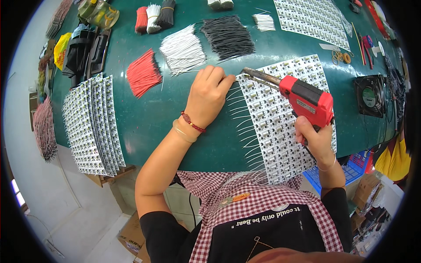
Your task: The person uses a soldering iron to attach white wires to a grid of LED modules on a green workbench. They repeatedly apply the soldering iron to individual connection points while holding the wires in place with their left hand. Bundles of colored wires and stacks of LED sheets are visible on the table.
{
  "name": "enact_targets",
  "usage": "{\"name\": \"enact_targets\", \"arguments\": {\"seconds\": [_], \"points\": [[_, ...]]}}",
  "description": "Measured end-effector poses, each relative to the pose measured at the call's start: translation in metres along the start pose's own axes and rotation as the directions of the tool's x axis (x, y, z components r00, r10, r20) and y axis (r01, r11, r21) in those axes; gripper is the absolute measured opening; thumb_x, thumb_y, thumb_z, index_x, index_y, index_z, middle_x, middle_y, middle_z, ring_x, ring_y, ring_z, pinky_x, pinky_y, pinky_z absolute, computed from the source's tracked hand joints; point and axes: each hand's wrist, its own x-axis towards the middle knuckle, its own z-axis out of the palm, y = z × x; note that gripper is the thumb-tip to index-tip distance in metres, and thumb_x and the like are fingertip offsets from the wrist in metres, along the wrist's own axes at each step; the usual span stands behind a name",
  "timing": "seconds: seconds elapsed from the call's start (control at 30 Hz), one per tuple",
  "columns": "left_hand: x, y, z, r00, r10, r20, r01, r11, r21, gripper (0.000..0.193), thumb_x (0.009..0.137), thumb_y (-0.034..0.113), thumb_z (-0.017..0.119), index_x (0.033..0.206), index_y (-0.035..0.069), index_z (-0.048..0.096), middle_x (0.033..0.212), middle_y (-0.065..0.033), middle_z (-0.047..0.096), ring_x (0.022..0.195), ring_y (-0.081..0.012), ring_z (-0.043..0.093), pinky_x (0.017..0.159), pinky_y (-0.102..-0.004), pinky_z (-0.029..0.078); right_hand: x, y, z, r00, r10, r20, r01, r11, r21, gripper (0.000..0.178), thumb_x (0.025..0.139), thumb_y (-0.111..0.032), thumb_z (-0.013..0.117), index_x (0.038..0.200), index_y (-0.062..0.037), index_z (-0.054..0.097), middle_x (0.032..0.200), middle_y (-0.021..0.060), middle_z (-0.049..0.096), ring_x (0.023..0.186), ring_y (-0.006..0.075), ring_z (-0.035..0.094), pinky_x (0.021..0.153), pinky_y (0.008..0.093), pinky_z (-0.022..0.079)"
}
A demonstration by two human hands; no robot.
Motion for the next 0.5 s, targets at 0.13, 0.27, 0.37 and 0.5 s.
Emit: {"name": "enact_targets", "arguments": {"seconds": [0.13,0.27,0.37,0.5], "points": [[0.0003,0.0003,-0.0004,1.0,-0.013,0.012,0.013,1.0,0.004,0.022,0.071,-0.003,0.064,0.091,0.004,0.068,0.078,-0.006,0.05,0.076,-0.023,0.051,0.068,-0.034,0.043,0.0001,-0.0002,-0.0011,1.0,0.017,0.016,-0.017,1.0,0.025,0.021,0.088,-0.014,0.072,0.103,-0.0005,0.064,0.069,-0.0021,0.059,0.052,0.0039,0.053,0.047,0.0206,0.043],[-0.0002,0.0017,-0.0021,0.999,-0.031,0.026,0.031,0.999,0.011,0.025,0.07,-0.006,0.066,0.093,0.005,0.069,0.078,-0.0051,0.052,0.075,-0.0232,0.053,0.07,-0.0347,0.045,0.0004,0.0038,-0.001,0.998,0.065,0.015,-0.063,0.994,-0.091,0.023,0.088,-0.013,0.072,0.105,-0.0011,0.063,0.069,-0.0019,0.06,0.053,0.0041,0.053,0.048,0.0206,0.043],[0.0002,0.0017,-0.0019,0.999,-0.027,0.021,0.027,1.0,0.011,0.025,0.071,-0.006,0.066,0.092,0.005,0.069,0.078,-0.005,0.052,0.076,-0.0231,0.053,0.07,-0.0345,0.045,-0.0013,0.0052,-0.0003,0.999,0.051,0.002,-0.051,0.996,-0.078,0.024,0.088,-0.014,0.072,0.106,-0.0013,0.062,0.07,-0.0018,0.06,0.052,0.0045,0.053,0.048,0.0207,0.043],[0.0009,0.0015,-0.002,1.0,-0.015,0.013,0.015,1.0,0.009,0.024,0.071,-0.006,0.066,0.092,0.005,0.068,0.077,-0.0049,0.052,0.075,-0.0229,0.053,0.07,-0.0343,0.045,-0.0044,0.0038,-0.0001,0.999,-0.01,-0.034,0.01,1.0,0.02,0.024,0.089,-0.015,0.071,0.106,-0.001,0.061,0.07,-0.0014,0.06,0.052,0.0051,0.054,0.047,0.021,0.044]]}}
